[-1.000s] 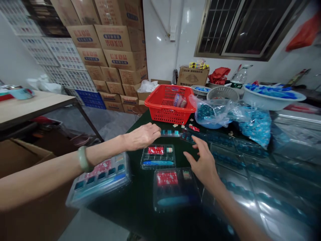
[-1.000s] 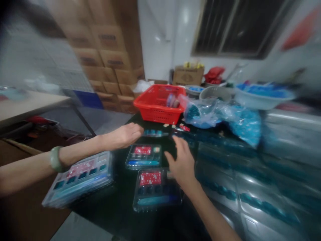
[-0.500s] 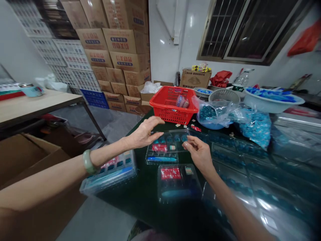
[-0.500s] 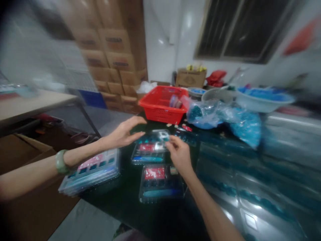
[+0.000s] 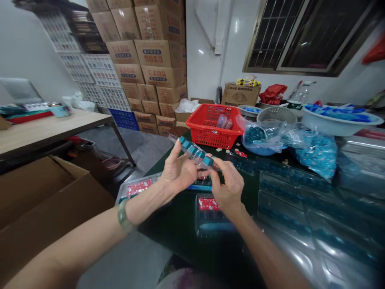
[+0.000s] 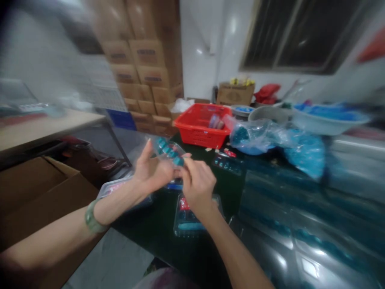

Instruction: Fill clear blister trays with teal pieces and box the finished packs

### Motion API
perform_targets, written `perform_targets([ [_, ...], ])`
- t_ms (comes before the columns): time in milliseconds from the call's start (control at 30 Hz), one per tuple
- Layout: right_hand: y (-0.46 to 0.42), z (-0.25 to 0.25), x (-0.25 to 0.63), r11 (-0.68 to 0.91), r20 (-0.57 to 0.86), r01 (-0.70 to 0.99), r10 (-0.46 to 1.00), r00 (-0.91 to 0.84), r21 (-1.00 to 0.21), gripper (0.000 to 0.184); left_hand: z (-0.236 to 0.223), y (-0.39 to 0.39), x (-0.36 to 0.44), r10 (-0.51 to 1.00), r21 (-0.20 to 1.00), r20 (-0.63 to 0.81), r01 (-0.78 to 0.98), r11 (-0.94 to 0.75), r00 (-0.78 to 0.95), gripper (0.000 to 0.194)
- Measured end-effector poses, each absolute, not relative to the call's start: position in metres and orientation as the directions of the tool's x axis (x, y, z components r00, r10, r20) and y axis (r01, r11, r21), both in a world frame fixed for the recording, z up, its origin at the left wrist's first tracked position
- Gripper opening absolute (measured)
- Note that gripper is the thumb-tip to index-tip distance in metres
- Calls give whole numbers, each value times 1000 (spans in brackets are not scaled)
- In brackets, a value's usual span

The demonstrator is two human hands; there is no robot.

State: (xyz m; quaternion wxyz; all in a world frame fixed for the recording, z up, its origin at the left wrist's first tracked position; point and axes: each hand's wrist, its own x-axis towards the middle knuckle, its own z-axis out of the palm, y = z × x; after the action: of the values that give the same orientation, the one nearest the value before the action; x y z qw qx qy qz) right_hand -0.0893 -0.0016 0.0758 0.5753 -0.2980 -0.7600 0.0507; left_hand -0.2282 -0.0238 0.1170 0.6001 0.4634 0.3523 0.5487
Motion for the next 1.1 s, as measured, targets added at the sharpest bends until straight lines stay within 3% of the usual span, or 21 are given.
perform_targets([
  [100, -3, 76, -89, 841, 844, 343, 499, -198, -418, 29, 120, -16, -236, 991, 991, 82, -115, -70, 108, 82],
  [267, -4, 66, -56, 796, 791, 401, 567, -229, -454, 39, 121, 9, -264, 977, 994, 80, -84, -65, 198, 71],
  [367, -8, 52, -27, 699, 707, 459, 681, -190, -549, 36, 117, 26, -273, 955, 961, 75, 236, -146, 288, 77],
  [467, -14, 36, -4, 620, 644, 493, 751, -147, -611, 36, 111, 36, -268, 909, 718, 41, 620, -315, 414, 87],
  [567, -21, 22, 7, 573, 586, 528, 793, -165, -627, 37, 101, 43, -260, 885, 427, -53, 812, -398, 462, 94],
  [700, -25, 12, 9, 563, 514, 561, 816, -264, -606, 34, 84, 47, -253, 885, 205, -184, 897, -391, 428, 97],
  [867, -23, 12, 4, 567, 472, 580, 819, -325, -584, 33, 64, 51, -248, 885, 27, -228, 912, -410, 405, 100],
  [967, -21, 10, 4, 562, 450, 590, 824, -344, -579, 32, 54, 54, -247, 890, -24, -238, 914, -406, 389, 102],
  [1100, -21, 3, 9, 536, 392, 613, 844, -366, -581, 32, 41, 57, -253, 845, 32, -355, 909, -416, 400, 105],
])
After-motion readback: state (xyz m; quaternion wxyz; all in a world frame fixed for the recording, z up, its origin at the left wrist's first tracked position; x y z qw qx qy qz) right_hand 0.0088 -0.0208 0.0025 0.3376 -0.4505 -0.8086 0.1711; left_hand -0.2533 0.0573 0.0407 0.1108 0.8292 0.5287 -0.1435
